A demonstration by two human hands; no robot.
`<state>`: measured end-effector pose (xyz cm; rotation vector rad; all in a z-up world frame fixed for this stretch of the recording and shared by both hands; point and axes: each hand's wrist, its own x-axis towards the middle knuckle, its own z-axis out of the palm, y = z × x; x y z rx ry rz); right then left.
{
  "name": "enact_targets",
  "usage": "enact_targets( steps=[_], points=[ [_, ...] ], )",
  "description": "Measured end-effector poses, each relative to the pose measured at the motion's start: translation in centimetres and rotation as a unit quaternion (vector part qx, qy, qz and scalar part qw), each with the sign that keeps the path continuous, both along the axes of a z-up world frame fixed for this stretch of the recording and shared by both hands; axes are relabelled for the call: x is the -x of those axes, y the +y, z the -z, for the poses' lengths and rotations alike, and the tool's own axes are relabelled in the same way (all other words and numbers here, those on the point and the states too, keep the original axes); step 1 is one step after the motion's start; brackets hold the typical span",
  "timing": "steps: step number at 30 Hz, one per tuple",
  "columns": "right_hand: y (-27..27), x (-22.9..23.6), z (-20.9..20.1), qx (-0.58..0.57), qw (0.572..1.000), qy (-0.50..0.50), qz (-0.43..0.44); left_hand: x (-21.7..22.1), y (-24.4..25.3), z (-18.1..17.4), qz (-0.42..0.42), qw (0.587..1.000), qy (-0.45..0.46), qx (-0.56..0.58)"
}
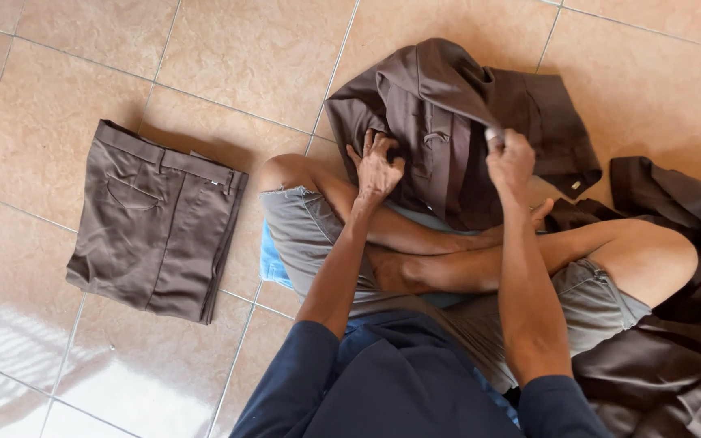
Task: Folding brown pants and stacking them neatly on the floor.
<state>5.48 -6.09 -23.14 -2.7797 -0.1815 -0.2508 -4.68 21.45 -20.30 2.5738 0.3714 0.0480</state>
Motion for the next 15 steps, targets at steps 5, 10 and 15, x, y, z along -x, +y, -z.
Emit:
enact_targets(
  steps=[5,10,15],
  points=[
    [-0.9,2.8,-14.0,-0.413,0.906,-0.089,-0.006,3.5,-5.5,-4.9,0.023,0.977,-0.214,-0.014],
    [-4.5,2.4,-21.6,-0.49,0.855,-0.155,-0.07,3.6,-6.6,-2.0,0.056,0.97,-0.218,-0.087],
    [-10.1,4.0,-25.1,-0.398,0.869,-0.254,-0.148,4.9,-0.1,-15.2,-0.011,0.957,-0.222,0.185]
  ],
)
